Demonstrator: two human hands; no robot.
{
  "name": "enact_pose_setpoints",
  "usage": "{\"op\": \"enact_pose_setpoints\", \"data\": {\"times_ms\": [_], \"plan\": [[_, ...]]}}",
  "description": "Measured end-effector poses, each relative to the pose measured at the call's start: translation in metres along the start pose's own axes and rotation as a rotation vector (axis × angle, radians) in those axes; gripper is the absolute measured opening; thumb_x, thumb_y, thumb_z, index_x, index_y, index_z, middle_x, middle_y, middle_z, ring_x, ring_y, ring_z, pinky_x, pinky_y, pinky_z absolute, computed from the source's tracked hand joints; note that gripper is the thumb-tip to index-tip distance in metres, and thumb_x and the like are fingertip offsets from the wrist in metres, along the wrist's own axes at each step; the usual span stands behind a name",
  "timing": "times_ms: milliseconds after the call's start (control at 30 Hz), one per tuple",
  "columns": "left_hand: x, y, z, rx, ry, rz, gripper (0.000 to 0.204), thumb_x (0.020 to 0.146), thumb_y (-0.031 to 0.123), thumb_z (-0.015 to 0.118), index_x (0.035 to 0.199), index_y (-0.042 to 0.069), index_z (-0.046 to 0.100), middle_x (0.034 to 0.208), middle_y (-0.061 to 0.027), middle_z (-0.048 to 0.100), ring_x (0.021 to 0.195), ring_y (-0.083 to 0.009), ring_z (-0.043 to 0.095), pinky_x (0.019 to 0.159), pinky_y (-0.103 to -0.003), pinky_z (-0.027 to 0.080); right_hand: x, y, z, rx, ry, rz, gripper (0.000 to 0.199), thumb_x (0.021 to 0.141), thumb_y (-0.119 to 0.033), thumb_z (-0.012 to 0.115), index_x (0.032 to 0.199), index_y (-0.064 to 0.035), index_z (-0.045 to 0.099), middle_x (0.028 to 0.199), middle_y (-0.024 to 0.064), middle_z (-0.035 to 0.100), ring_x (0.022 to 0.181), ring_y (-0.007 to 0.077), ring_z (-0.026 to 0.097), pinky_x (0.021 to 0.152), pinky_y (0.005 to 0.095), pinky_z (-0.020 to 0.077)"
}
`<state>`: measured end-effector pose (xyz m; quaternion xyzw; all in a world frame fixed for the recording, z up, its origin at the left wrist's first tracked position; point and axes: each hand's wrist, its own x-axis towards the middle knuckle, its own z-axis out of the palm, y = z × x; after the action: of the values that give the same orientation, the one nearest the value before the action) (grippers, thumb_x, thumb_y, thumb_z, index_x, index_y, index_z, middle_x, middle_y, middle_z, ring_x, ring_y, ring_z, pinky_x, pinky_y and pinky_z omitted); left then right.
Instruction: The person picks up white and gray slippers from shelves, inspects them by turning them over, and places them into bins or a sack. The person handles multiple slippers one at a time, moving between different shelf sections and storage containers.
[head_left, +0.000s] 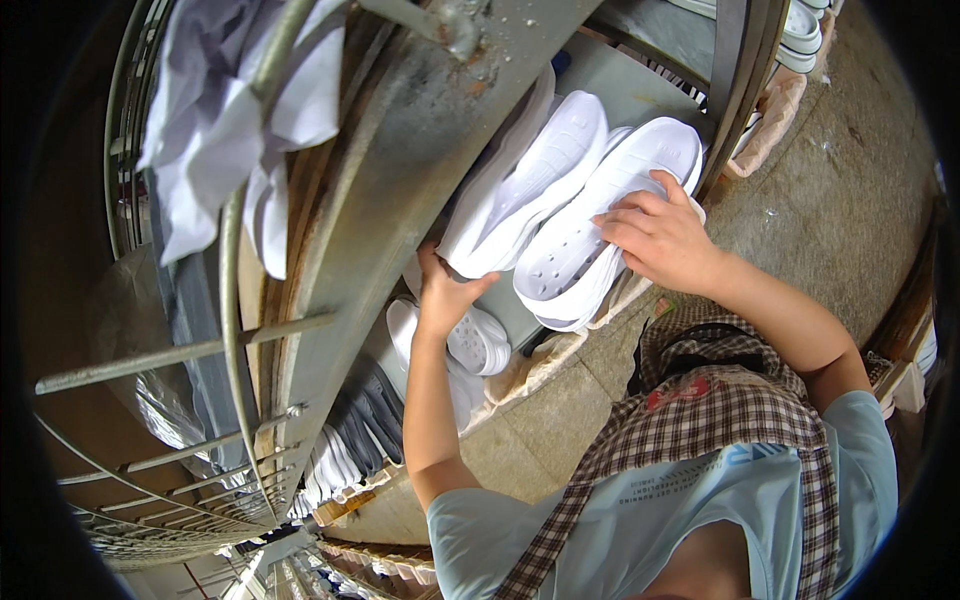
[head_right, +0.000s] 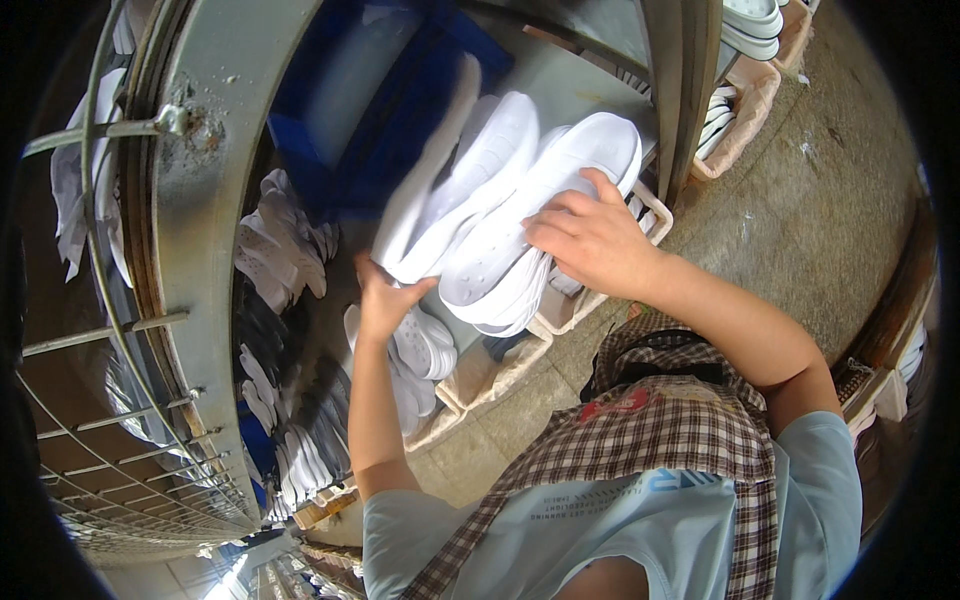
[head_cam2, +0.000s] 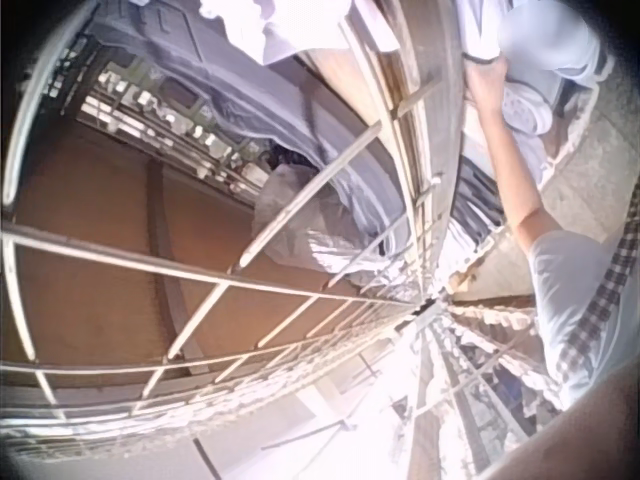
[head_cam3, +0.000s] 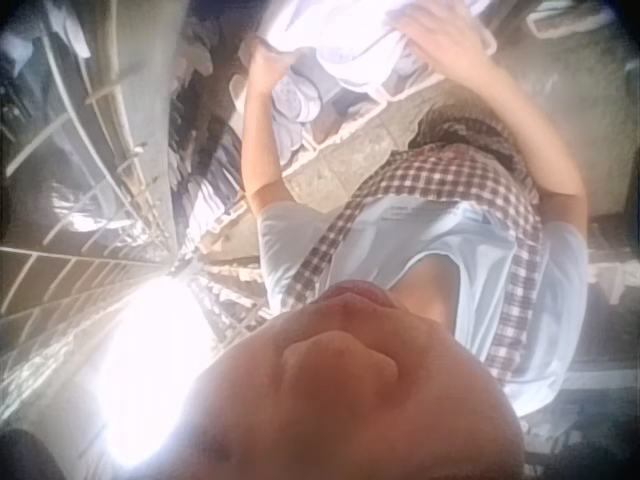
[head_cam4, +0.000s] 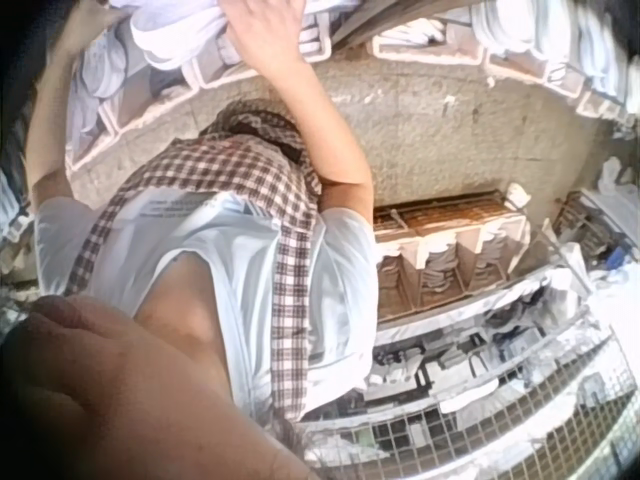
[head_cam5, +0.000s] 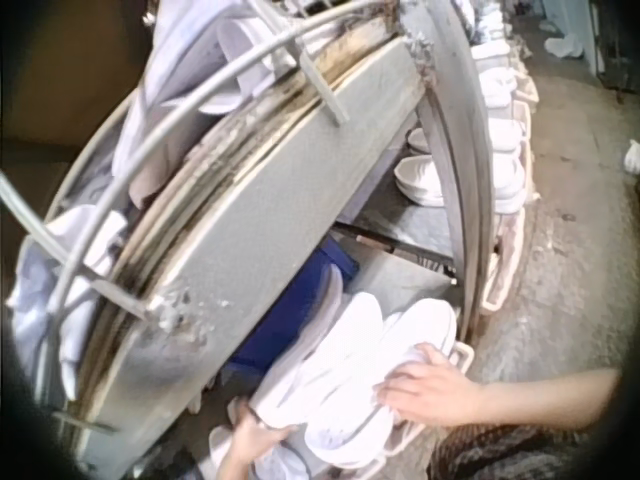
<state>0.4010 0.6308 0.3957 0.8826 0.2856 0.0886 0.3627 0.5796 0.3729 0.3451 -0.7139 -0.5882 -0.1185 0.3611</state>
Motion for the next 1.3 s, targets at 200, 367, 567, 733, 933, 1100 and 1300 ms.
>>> {"op": "enact_pose_setpoints", "data": {"times_ms": [200, 367, 567, 733, 933, 1100, 1300], "plan": [[0.009, -0.022, -0.011, -0.045, -0.134, 0.116, 0.082, 0.059, 0.016, 0.085, 0.122, -0.006, 0.038, 0.123, -0.0186, 0.046, 0.115, -0.0262, 0.047, 0.095, -0.034, 0.040, 0.003, 0.000, -0.001, -0.005, -0.006, 0.002, 0.030, 0.069, -0.007, 0.062, 0.098, -0.0139, 0.058, 0.097, -0.0016, 0.062, 0.098, 0.0167, 0.053, 0.099, 0.0513, 0.0248], [0.034, -0.019, -0.035, 0.154, -0.199, 0.144, 0.060, 0.063, 0.026, 0.081, 0.108, -0.004, 0.054, 0.129, -0.0174, 0.048, 0.117, -0.0266, 0.047, 0.094, -0.034, 0.039, 0.011, 0.000, -0.006, -0.050, -0.044, -0.018, 0.031, 0.069, -0.007, 0.061, 0.099, -0.0138, 0.057, 0.096, -0.0018, 0.062, 0.099, 0.0173, 0.052, 0.099, 0.0526, 0.0253], [0.066, -0.016, -0.056, -0.345, -0.281, 0.065, 0.062, 0.086, 0.043, 0.059, 0.130, 0.002, 0.043, 0.133, -0.0128, 0.044, 0.122, -0.0224, 0.043, 0.100, -0.032, 0.032, -0.007, -0.006, -0.016, 0.127, 0.114, -0.012, 0.029, 0.068, -0.008, 0.061, 0.095, -0.0095, 0.055, 0.103, 0.0077, 0.055, 0.098, 0.0245, 0.050, 0.094, 0.0501, 0.0315], [0.098, -0.010, -0.030, -0.460, -0.504, -0.245, 0.058, 0.090, 0.039, 0.053, 0.133, 0.004, 0.040, 0.130, -0.0118, 0.047, 0.121, -0.0209, 0.044, 0.101, -0.032, 0.033, -0.047, -0.024, -0.011, 0.927, 0.018, 0.538, 0.037, 0.078, -0.026, 0.065, 0.102, -0.0032, 0.050, 0.102, 0.0094, 0.051, 0.093, 0.0246, 0.048, 0.087, 0.0430, 0.0368], [0.111, 0.010, -0.008, -0.367, -0.769, -0.243, 0.073, 0.081, 0.027, 0.064, 0.140, 0.004, 0.027, 0.136, -0.0119, 0.040, 0.125, -0.0193, 0.039, 0.103, -0.033, 0.030, -0.044, -0.029, 0.009, 1.522, -0.357, 1.150, 0.098, 0.083, -0.064, 0.044, 0.141, 0.0048, 0.003, 0.142, 0.0258, 0.023, 0.133, 0.0327, 0.025, 0.105, 0.0467, 0.0228], [0.113, 0.025, 0.013, -0.476, -0.964, -0.192, 0.089, 0.076, 0.039, 0.067, 0.143, 0.004, 0.019, 0.141, -0.0112, 0.034, 0.128, -0.0190, 0.035, 0.105, -0.034, 0.028, -0.030, -0.035, 0.009, 1.607, -0.275, 1.271, 0.107, 0.079, -0.065, 0.048, 0.140, 0.0049, -0.005, 0.144, 0.0273, 0.013, 0.135, 0.0374, 0.014, 0.107, 0.0541, 0.0128], [0.118, 0.032, 0.039, -0.354, -0.764, -0.500, 0.086, 0.078, 0.040, 0.065, 0.142, 0.006, 0.019, 0.138, -0.0116, 0.037, 0.124, -0.0183, 0.039, 0.101, -0.035, 0.035, -0.022, -0.041, 0.001, 1.562, -0.250, 1.378, 0.112, 0.076, -0.065, 0.053, 0.139, 0.0067, -0.005, 0.144, 0.0282, 0.010, 0.135, 0.0393, 0.012, 0.105, 0.0582, 0.0117]]}}
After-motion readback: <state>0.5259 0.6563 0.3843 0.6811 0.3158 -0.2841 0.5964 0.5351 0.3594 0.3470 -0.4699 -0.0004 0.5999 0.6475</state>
